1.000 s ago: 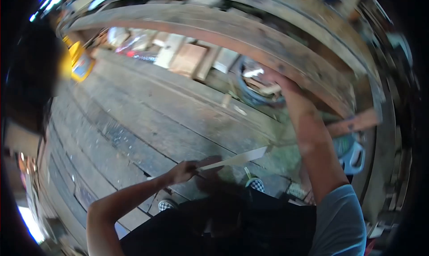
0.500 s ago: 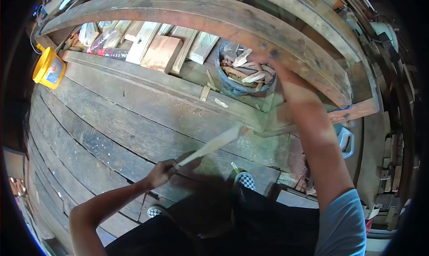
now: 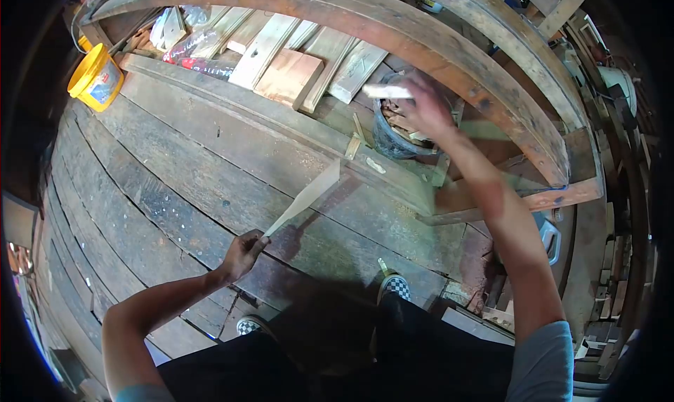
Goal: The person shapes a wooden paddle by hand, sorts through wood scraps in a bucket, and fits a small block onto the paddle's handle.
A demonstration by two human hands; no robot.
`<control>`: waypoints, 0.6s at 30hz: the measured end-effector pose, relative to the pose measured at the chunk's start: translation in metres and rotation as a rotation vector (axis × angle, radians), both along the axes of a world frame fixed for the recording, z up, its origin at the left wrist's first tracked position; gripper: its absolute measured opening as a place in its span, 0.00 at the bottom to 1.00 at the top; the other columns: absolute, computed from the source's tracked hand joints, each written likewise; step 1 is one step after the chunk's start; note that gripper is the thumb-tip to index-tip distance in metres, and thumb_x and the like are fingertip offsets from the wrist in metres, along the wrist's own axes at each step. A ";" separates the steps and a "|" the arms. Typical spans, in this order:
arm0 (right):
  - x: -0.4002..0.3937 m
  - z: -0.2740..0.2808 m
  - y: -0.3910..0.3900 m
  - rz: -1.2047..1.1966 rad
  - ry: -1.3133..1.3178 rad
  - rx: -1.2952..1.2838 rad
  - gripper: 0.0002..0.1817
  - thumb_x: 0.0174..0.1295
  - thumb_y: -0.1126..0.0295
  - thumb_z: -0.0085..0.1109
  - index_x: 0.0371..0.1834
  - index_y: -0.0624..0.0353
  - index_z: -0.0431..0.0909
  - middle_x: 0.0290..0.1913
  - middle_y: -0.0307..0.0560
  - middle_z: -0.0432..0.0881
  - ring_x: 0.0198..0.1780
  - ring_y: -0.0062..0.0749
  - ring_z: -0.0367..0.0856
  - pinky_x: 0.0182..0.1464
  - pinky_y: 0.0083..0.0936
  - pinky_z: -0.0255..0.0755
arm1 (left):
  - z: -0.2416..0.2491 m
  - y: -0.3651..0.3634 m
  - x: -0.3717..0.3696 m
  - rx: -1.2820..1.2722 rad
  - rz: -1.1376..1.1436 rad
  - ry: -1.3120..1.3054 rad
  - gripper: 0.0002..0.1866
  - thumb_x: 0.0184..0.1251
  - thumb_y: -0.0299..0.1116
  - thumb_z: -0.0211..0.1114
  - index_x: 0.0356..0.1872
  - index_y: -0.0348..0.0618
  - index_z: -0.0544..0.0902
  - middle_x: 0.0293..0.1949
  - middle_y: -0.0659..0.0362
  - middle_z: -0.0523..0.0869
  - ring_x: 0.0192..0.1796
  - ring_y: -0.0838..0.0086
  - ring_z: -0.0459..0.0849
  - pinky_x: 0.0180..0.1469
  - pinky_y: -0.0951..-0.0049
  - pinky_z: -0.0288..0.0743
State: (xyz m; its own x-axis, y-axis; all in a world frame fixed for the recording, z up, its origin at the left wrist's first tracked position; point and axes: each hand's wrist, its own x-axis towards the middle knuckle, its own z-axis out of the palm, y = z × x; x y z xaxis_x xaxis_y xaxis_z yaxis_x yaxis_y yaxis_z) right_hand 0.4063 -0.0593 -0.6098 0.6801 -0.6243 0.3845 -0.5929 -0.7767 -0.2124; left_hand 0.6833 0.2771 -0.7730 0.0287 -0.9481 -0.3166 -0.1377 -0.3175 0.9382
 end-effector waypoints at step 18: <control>0.067 -0.071 0.150 0.267 0.480 0.462 0.17 0.60 0.64 0.53 0.49 0.58 0.66 0.52 0.57 0.69 0.44 0.55 0.76 0.42 0.45 0.72 | 0.041 -0.004 -0.027 0.118 0.144 0.202 0.10 0.69 0.38 0.53 0.34 0.42 0.72 0.21 0.67 0.68 0.25 0.83 0.64 0.26 0.79 0.59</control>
State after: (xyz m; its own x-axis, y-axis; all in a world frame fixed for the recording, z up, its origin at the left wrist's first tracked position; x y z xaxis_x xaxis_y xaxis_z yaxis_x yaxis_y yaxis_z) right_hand 0.4730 0.0904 -0.6807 0.8600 -0.4400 -0.2585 -0.5058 -0.8020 -0.3178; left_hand 0.6560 0.2733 -0.7316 0.0852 -0.8950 -0.4378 0.1028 -0.4292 0.8973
